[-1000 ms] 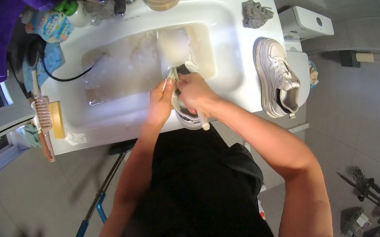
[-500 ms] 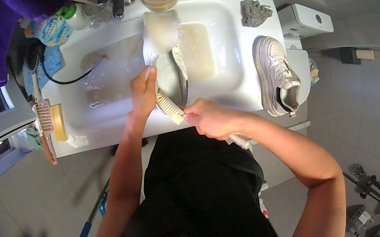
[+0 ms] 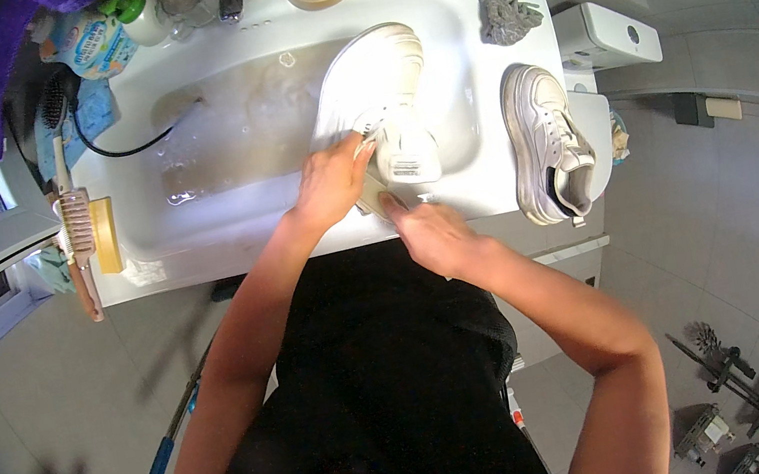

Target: The person cleans a pair of white sneakers in a sink using a brush and soapy water, scrubbing the uppers, soles, and interiors.

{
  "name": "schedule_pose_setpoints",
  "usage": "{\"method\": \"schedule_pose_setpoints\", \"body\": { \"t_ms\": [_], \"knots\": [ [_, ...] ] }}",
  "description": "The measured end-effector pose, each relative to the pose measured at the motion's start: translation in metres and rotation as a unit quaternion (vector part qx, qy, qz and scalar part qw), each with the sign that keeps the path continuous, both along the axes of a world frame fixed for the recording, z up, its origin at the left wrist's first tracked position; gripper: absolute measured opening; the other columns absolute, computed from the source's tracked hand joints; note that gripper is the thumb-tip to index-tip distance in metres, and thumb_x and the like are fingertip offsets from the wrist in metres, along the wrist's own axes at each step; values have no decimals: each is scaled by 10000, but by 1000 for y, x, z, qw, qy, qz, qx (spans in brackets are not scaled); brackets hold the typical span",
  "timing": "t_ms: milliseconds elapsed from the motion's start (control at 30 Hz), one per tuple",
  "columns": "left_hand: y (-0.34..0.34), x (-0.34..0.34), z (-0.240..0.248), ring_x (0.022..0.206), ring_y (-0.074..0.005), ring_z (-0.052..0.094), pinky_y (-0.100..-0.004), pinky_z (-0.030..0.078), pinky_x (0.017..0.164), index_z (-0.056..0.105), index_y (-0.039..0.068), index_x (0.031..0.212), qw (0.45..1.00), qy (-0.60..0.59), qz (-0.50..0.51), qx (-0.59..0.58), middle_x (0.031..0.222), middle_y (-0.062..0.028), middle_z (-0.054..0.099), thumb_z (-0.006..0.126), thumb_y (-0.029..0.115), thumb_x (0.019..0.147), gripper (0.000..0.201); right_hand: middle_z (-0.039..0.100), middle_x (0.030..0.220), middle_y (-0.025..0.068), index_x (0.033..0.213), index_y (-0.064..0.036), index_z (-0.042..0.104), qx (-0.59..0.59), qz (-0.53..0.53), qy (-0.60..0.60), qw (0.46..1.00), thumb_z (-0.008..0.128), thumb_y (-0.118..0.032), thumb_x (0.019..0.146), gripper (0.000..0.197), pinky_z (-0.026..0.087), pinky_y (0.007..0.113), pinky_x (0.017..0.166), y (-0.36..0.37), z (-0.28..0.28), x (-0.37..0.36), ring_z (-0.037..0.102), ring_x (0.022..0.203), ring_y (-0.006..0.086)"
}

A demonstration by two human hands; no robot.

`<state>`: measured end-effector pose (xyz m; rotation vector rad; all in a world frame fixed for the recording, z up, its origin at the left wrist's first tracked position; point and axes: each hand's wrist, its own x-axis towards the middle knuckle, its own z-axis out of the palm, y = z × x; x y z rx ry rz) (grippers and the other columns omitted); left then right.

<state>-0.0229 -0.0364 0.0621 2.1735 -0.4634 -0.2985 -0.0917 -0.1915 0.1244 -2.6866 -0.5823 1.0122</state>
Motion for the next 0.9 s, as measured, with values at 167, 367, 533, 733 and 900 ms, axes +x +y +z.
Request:
{"method": "schedule_pose_setpoints", "body": {
  "t_ms": [167,367,533,733,900],
  "knots": [
    [-23,21,11,696,-408,581,-481,457,637,561,1,878,995,5,-69,71,669,-227,585,477,242,890,256,580,847,242,1269,31,370,-146,14,-98,984,438,37,739,534,519,389,633,-26,-13,16,623,683,330],
    [-24,51,39,762,-426,576,-480,457,713,618,-31,800,992,53,-9,113,763,-267,592,463,263,883,343,569,780,210,1289,-24,410,2,-117,-178,977,442,58,705,590,503,403,624,-35,5,29,597,642,332],
    [-17,34,58,765,-413,586,-475,459,719,623,-30,765,979,69,9,193,753,-258,598,478,256,857,333,581,745,209,1266,-10,441,81,-113,-108,984,465,56,689,581,490,409,625,-24,4,22,599,670,326],
    [-22,8,34,850,-373,580,-452,448,757,623,14,825,974,52,25,217,849,-209,615,526,307,838,309,604,770,220,1272,-2,412,51,-90,-78,992,473,40,695,583,488,418,646,-12,-20,8,611,728,335],
    [2,-22,25,1032,-331,524,-415,378,908,498,62,1173,931,-185,92,300,1079,-178,571,563,409,812,506,604,751,219,1247,-26,448,118,-115,-21,986,471,46,706,546,476,449,663,-16,-25,-2,601,724,374]
  ]
}}
